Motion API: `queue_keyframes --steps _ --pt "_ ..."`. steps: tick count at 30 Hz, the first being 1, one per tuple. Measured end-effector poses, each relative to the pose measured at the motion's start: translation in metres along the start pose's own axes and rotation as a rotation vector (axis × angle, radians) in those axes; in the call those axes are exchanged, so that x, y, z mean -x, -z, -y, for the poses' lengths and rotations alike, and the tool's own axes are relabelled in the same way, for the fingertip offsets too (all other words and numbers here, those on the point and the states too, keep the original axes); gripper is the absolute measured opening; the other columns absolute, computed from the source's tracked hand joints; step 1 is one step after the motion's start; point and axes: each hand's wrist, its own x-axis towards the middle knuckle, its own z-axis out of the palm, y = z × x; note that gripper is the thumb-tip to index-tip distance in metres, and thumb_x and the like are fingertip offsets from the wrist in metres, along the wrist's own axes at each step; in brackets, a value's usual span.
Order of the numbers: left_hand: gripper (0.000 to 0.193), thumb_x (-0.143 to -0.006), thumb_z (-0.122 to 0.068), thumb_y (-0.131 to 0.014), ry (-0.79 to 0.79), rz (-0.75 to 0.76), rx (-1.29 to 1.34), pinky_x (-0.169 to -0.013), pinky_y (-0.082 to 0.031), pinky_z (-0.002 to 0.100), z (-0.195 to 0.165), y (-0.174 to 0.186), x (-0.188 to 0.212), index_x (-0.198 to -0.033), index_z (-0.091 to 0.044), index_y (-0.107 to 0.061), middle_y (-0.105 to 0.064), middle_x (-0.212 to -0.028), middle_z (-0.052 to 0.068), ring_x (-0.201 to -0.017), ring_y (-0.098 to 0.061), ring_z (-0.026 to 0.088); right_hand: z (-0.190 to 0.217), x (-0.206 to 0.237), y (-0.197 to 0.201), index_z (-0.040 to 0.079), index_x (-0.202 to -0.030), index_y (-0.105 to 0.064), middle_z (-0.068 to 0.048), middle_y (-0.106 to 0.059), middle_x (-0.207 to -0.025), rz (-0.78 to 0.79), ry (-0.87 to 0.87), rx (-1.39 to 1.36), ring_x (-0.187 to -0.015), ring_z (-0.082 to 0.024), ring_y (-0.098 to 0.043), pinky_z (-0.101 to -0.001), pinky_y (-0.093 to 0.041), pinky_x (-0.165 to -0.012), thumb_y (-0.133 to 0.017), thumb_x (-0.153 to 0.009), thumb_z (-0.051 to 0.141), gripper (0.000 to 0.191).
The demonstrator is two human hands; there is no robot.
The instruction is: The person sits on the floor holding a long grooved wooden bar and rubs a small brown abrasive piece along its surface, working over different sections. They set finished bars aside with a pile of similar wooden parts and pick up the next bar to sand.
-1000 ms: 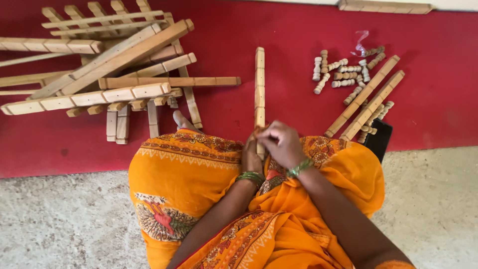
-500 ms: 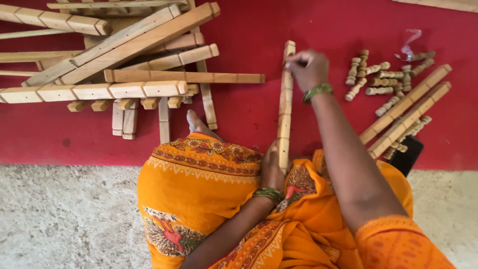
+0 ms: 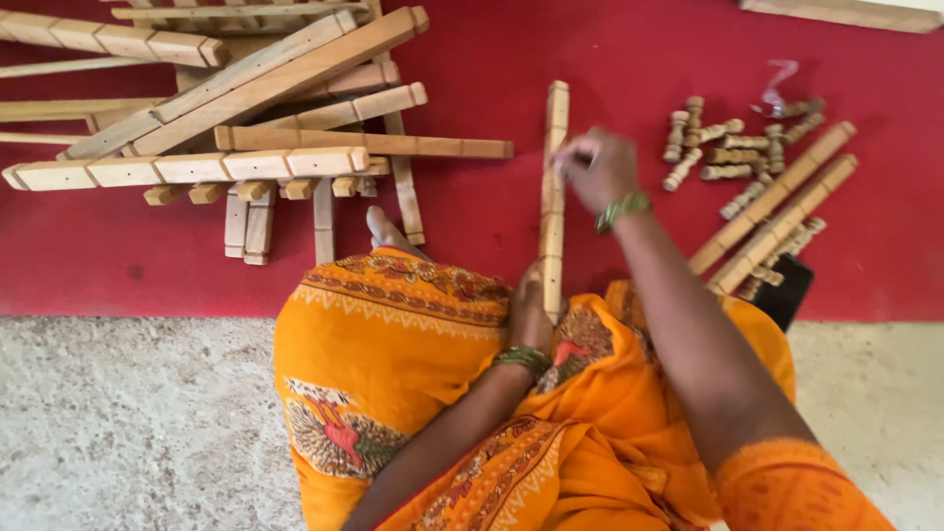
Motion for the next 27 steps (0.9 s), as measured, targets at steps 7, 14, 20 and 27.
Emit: queue_keyframes --steps 7,14,20,27 --pt "0.051 -0.103 -0.027 -0.029 -0.021 0.063 -0.057 -0.089 -0.057 0.028 0.001 0.006 0.008 -0.146 -0.009 -0.051 -0.062 -0.119 -0.005 -0.105 -0.063 0.005 0.025 0.132 0.014 0.015 -0.084 -0.077 -0.002 -0.068 -0.076 0.182 -0.066 -0.043 -0.061 -0.008 -0.059 -0.0214 -0.05 -0.051 -0.074 -0.093 0.022 0.012" --pt "0.048 -0.108 -0.026 -0.031 -0.105 0.097 0.068 -0.076 -0.053 0.035 0.009 0.006 0.002 -0.139 0.001 -0.056 -0.058 -0.1 0.011 -0.086 -0.057 0.019 0.048 0.201 0.029 0.01 -0.089 -0.076 -0.002 -0.068 -0.08 0.154 0.233 -0.112 -0.066 -0.006 -0.062 -0.0187 -0.05 -0.057 -0.07 -0.084 0.006 0.009" --pt "0.046 -0.102 -0.032 -0.031 0.016 0.027 -0.07 -0.074 -0.055 0.029 -0.004 0.003 0.008 -0.134 -0.009 -0.056 -0.066 -0.105 0.002 -0.089 -0.063 0.012 0.02 0.146 0.006 0.012 -0.087 -0.074 -0.003 -0.068 -0.083 0.077 0.05 -0.115 -0.064 -0.008 -0.059 -0.023 -0.051 -0.049 -0.071 -0.094 0.011 0.008" --pt "0.053 -0.105 -0.037 -0.036 -0.059 0.006 0.034 -0.059 -0.045 0.03 -0.008 -0.006 0.004 -0.138 -0.002 -0.057 -0.052 -0.084 0.003 -0.067 -0.05 0.013 -0.019 0.014 -0.004 0.015 -0.09 -0.078 -0.006 -0.072 -0.089 0.022 -0.173 -0.115 -0.073 -0.011 -0.068 -0.0267 -0.058 -0.063 -0.076 -0.091 0.012 0.003"
